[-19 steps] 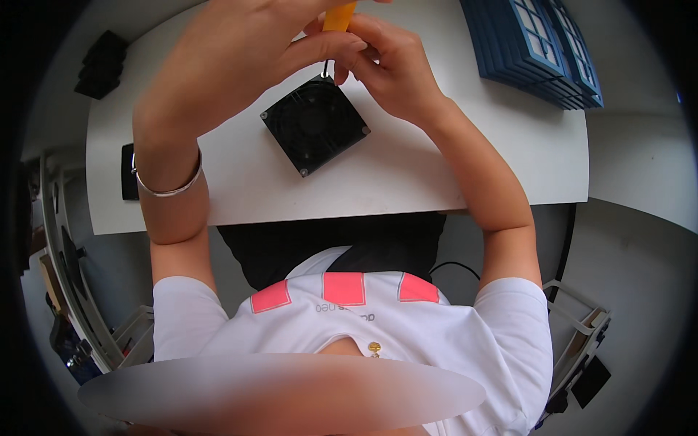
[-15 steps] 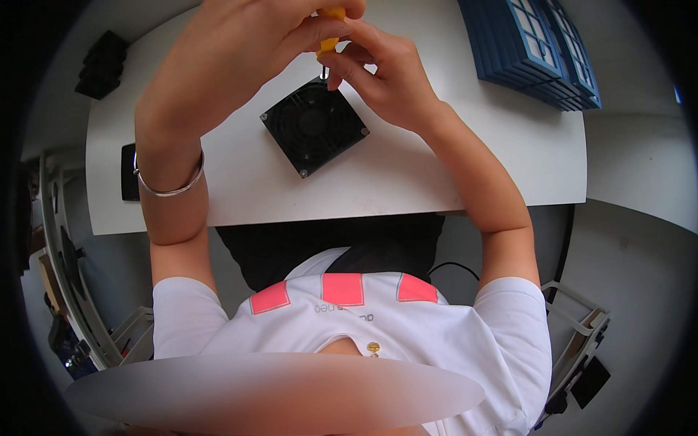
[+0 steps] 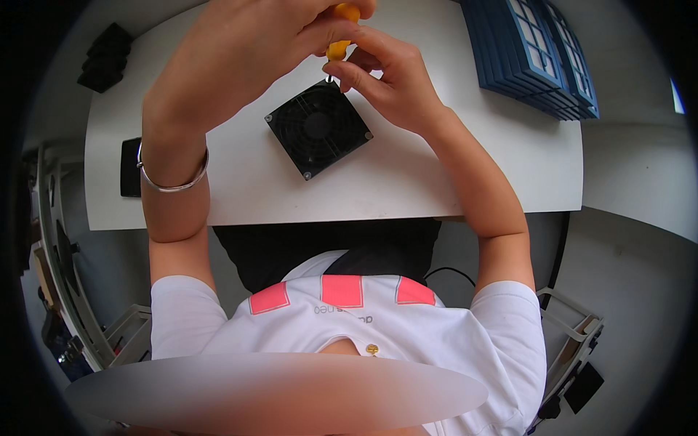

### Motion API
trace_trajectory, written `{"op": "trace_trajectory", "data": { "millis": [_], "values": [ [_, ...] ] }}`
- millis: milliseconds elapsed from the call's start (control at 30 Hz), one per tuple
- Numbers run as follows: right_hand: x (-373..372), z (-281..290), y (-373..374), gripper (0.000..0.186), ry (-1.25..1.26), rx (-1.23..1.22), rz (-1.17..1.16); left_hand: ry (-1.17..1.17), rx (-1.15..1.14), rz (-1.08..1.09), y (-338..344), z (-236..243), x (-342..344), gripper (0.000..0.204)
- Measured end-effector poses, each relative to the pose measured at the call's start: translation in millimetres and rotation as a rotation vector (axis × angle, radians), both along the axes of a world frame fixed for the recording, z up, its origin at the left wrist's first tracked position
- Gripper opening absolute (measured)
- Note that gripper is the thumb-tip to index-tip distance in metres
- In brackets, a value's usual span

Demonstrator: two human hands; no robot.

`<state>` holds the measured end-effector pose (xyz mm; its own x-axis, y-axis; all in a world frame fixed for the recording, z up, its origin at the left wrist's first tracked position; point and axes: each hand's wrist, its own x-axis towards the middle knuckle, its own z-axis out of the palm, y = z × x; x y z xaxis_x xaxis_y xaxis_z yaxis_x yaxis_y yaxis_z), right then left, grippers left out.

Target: Using a screwdriver to remove screws from a computer fan and heat sink assembly.

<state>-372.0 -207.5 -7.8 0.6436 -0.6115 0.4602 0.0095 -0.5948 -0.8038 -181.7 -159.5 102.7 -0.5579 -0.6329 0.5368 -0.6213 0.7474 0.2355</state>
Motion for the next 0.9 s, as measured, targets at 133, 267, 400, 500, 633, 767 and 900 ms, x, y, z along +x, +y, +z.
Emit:
{"op": "trace_trajectory", "data": {
  "millis": [133,267,400,500,633,767,900],
  "values": [
    [3.2,-1.4,-0.4,0.022,-0.037,-0.023,-0.031,-0.195,0.107,0.157,5.7,13.0,-14.6,0.010],
    [-3.5,5.2,-4.0,0.019,0.057,-0.052,0.001,0.014,-0.149,0.210,17.2,-3.5,-15.8,0.015],
    [-0.1,6.6,1.8,0.018,0.079,0.024,-0.030,0.016,-0.005,-0.084,-3.2,-4.3,3.0,0.020],
    [2.2,5.6,4.6,0.018,-0.017,0.108,-0.025,-0.023,0.069,0.074,-4.4,-8.5,-3.3,0.020],
    [-6.5,-0.9,-1.0,0.016,-0.108,0.217,0.046,-0.033,0.079,0.138,7.7,1.7,-9.5,0.018],
    [-3.2,8.9,0.4,0.012,0.055,0.092,0.051,0.075,0.026,-0.076,6.5,-7.1,0.1,0.019],
    [2.0,2.4,5.4,0.011,0.005,0.087,0.005,-0.039,0.119,-0.012,1.1,-1.5,1.2,0.019]
  ]
}}
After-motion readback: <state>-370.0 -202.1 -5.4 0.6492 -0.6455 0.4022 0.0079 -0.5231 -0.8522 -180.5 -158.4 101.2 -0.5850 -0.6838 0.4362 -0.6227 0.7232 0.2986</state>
